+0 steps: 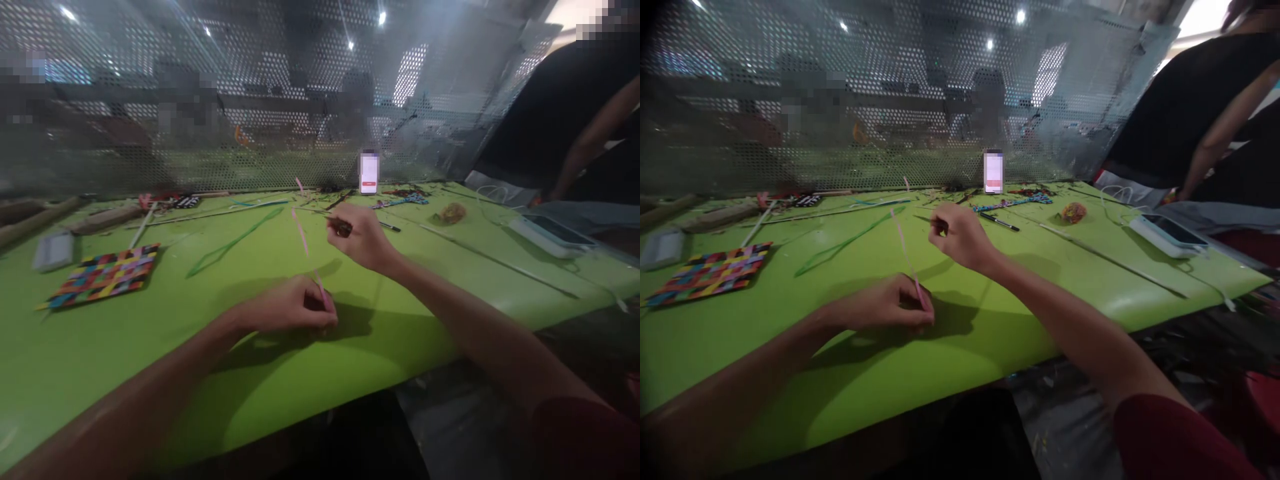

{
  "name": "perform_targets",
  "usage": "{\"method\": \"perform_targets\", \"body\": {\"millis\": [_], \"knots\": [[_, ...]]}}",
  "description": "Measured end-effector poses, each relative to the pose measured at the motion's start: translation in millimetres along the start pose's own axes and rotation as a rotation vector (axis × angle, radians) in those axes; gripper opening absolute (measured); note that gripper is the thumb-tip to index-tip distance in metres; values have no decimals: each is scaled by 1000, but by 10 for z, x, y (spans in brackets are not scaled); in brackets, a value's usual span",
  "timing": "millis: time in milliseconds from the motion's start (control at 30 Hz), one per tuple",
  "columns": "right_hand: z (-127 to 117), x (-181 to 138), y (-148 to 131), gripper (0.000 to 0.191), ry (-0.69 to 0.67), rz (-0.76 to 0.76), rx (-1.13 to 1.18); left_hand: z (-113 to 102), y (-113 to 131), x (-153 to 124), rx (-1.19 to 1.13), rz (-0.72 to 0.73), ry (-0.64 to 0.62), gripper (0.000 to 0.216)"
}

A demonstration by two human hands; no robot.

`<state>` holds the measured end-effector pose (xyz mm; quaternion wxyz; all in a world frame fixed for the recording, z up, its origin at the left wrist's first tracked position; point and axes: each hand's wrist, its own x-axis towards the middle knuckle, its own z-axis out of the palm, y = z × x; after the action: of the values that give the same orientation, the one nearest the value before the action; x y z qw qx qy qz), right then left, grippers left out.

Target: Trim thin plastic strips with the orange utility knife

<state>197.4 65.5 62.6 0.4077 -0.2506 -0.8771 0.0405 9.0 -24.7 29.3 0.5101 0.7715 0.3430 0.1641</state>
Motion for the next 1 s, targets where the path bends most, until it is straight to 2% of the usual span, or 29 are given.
{"method": "perform_targets", "body": {"millis": [100, 167, 200, 267, 333, 400, 433, 500, 567, 600, 633, 700, 733, 767, 800, 900, 1000], "knots": [[-43, 66, 208, 18, 126, 141, -10, -26, -6, -8, -36, 18, -19, 21], [-135, 129, 333, 15, 211, 273, 81, -72, -28, -5, -90, 17, 18, 19], [-209, 161, 370, 13, 227, 344, 177, -99, -42, 0, -124, 15, 60, 19], [-421, 210, 370, 12, 154, 427, 422, -150, -73, 15, -192, 28, 181, 21], [-709, 220, 277, 29, -2, 399, 634, -188, -100, 31, -241, 65, 307, 23], [-1029, 187, 144, 61, -32, 303, 717, -208, -118, 47, -271, 88, 391, 25], [-1180, 160, 84, 70, 38, 237, 726, -210, -122, 54, -284, 94, 417, 25], [-1410, 106, 8, 82, 295, 86, 643, -203, -127, 67, -302, 103, 440, 28], [-1493, 74, -6, 85, 378, 21, 651, -189, -127, 77, -304, 120, 456, 32], [-1469, 69, 2, 82, 330, 31, 696, -181, -126, 80, -294, 131, 464, 33], [-1403, 70, 14, 75, 218, 64, 751, -173, -122, 80, -276, 140, 473, 34], [-1170, 83, 31, 46, -70, 168, 791, -163, -107, 71, -230, 151, 494, 35], [-1019, 90, 30, 30, -230, 211, 742, -160, -94, 63, -199, 146, 504, 35], [-860, 94, 20, 22, -366, 245, 649, -158, -79, 53, -166, 135, 514, 34], [-703, 93, 2, 19, -444, 239, 516, -156, -62, 42, -135, 120, 528, 34], [-323, 57, -75, 19, -482, 55, 205, -158, -18, 18, -65, 91, 577, 33], [-153, -2, -126, 19, -411, -24, 219, -172, -22, 24, -37, 100, 614, 35]]}}
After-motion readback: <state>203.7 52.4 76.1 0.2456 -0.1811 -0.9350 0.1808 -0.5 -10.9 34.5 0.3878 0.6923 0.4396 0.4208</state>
